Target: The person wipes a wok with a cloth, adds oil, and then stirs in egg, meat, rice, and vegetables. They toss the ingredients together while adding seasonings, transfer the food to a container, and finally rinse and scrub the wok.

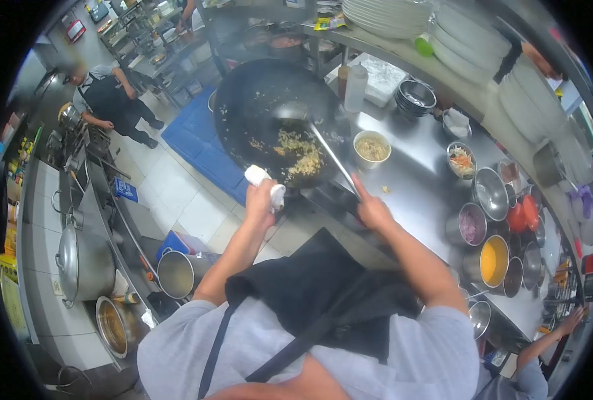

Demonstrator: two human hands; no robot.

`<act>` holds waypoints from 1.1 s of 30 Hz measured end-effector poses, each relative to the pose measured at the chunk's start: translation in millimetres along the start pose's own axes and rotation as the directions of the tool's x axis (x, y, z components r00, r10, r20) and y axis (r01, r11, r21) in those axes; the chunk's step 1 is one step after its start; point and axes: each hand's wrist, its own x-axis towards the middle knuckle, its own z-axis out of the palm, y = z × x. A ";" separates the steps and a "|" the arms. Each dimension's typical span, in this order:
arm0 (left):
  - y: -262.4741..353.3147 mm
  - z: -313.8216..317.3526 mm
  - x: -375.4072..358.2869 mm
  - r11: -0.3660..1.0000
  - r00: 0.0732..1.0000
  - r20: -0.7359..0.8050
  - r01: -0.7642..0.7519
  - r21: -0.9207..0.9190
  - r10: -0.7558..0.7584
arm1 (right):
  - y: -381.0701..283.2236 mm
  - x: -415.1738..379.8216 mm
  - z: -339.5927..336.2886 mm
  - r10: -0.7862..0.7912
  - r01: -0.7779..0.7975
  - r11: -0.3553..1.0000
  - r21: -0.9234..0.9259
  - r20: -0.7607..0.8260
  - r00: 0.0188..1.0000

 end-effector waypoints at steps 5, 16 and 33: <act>1.1 26.4 -11.7 0.997 0.993 -0.089 0.077 0.000 -0.077 | 181.9 -44.1 -54.4 -0.295 0.224 0.858 -0.463 -0.086 0.952; -4.5 78.9 -44.3 0.998 0.992 -0.119 0.046 -0.033 -0.050 | 139.1 2.3 -91.8 -0.199 0.173 0.927 -0.332 -0.047 0.979; -5.0 110.4 -33.4 0.994 0.975 -0.197 0.100 -0.032 -0.105 | 221.4 -16.5 -137.7 -0.178 0.110 0.864 -0.491 -0.093 0.980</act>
